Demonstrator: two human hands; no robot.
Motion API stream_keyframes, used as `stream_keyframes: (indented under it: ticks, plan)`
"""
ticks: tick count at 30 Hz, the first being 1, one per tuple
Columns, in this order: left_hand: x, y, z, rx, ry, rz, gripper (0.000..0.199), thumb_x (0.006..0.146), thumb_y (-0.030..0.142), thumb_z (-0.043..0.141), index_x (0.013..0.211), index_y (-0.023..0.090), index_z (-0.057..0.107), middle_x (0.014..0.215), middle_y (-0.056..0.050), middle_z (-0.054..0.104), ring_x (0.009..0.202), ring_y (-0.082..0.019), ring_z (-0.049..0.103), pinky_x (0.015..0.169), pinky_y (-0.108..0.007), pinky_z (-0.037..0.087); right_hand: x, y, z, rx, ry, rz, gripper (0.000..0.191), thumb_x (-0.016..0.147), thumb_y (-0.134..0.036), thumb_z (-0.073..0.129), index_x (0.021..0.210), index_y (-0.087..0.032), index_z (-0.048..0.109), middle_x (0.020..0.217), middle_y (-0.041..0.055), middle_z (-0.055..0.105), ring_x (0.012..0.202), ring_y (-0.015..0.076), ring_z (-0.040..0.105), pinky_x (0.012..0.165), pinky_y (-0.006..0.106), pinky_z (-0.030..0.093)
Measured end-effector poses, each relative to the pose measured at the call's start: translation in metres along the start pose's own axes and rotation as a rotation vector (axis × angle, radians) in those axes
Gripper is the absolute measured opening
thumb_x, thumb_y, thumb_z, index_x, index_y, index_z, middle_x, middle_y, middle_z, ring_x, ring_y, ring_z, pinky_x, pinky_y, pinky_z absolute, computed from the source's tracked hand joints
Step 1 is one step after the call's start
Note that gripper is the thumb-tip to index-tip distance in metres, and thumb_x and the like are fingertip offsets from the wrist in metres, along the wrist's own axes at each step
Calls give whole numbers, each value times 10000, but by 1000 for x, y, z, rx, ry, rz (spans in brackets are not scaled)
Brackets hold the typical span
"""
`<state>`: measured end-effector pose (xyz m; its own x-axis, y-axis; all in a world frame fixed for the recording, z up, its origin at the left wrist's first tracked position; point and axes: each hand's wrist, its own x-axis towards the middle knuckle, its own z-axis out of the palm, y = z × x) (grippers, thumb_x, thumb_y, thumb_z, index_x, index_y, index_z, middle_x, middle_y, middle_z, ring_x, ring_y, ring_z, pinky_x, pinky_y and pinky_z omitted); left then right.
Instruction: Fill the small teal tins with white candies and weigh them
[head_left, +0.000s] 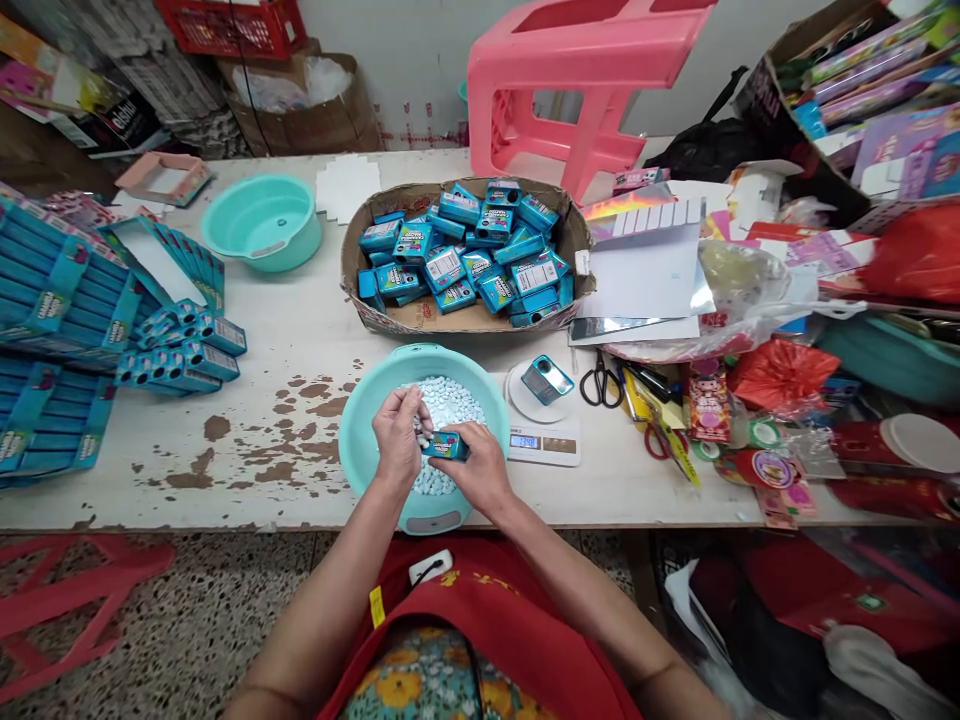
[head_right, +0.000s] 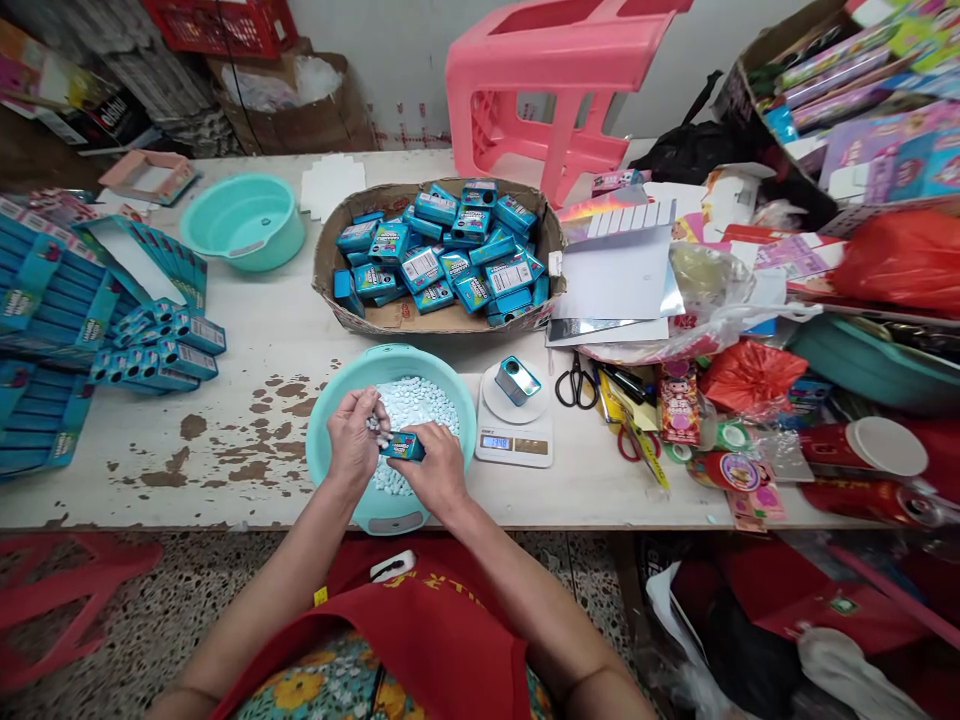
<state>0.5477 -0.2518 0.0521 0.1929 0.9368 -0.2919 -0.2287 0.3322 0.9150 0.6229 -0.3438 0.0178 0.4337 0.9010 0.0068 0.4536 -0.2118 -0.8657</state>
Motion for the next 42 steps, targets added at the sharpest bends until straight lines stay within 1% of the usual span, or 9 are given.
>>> stream_keyframes:
  ticks: [6, 10, 14, 17, 22, 27, 32, 37, 42]
  plan:
    - [2, 7, -1, -92, -101, -81, 228, 768, 360, 656, 745, 161, 548, 476, 71, 428, 365, -43, 379, 356, -170, 257, 2, 6, 2, 86, -21, 2, 315, 678, -318, 766, 964, -246, 657, 928, 24, 650, 900, 219, 578, 803, 344, 437]
    - [19, 14, -19, -211, -6, -40, 232, 722, 333, 696, 787, 168, 546, 546, 65, 461, 417, -37, 401, 389, -159, 286, -2, 10, -5, 248, 21, -12, 367, 658, -345, 787, 983, -243, 650, 972, 29, 646, 940, 214, 582, 848, 346, 446]
    - [41, -14, -50, 215, -8, -56, 246, 778, 409, 582, 765, 168, 531, 600, 33, 489, 482, -74, 466, 447, -193, 346, -2, 18, -7, 297, 59, -12, 370, 642, -333, 799, 970, -239, 656, 973, 35, 646, 949, 218, 586, 866, 359, 453]
    - [44, -56, -61, 689, -178, -66, 211, 771, 371, 540, 707, 170, 548, 652, -13, 545, 597, -135, 533, 545, -251, 423, -3, 21, -8, 308, 72, -16, 342, 662, -312, 783, 971, -237, 657, 958, 33, 647, 931, 211, 592, 852, 357, 463]
    - [11, -105, -49, 833, -470, -37, 105, 667, 246, 621, 764, 208, 634, 899, -65, 661, 912, -237, 577, 852, -357, 438, -13, 17, -19, 352, 136, 20, 335, 662, -283, 777, 972, -240, 657, 958, 27, 644, 934, 203, 601, 858, 343, 470]
    - [-7, -101, -57, 1203, -949, 78, 273, 793, 286, 507, 1031, 203, 611, 1112, -103, 626, 1045, -253, 546, 906, -362, 392, -29, 13, -36, 433, 216, 82, 362, 644, -301, 793, 969, -225, 653, 966, 32, 636, 938, 202, 606, 866, 339, 476]
    - [2, -78, -77, 1529, -1089, 7, 205, 785, 246, 462, 924, 197, 604, 941, -85, 644, 873, -243, 582, 765, -332, 405, -68, 19, -78, 492, 315, 236, 384, 675, -295, 774, 1005, -227, 590, 1000, 30, 633, 910, 186, 614, 820, 323, 502]
    - [13, -70, -81, 1162, -972, -378, 124, 721, 288, 566, 688, 171, 594, 681, -31, 597, 638, -170, 540, 587, -256, 381, -106, 69, -99, 379, 401, 360, 379, 680, -306, 758, 990, -210, 564, 1015, 53, 643, 901, 198, 620, 798, 342, 512]
    - [22, -66, -75, 441, -622, -724, 209, 678, 357, 646, 693, 162, 570, 562, 14, 512, 373, -49, 322, 345, -178, 169, -109, 115, -64, 293, 364, 368, 370, 692, -375, 731, 980, -203, 576, 972, 65, 657, 894, 230, 626, 829, 415, 512]
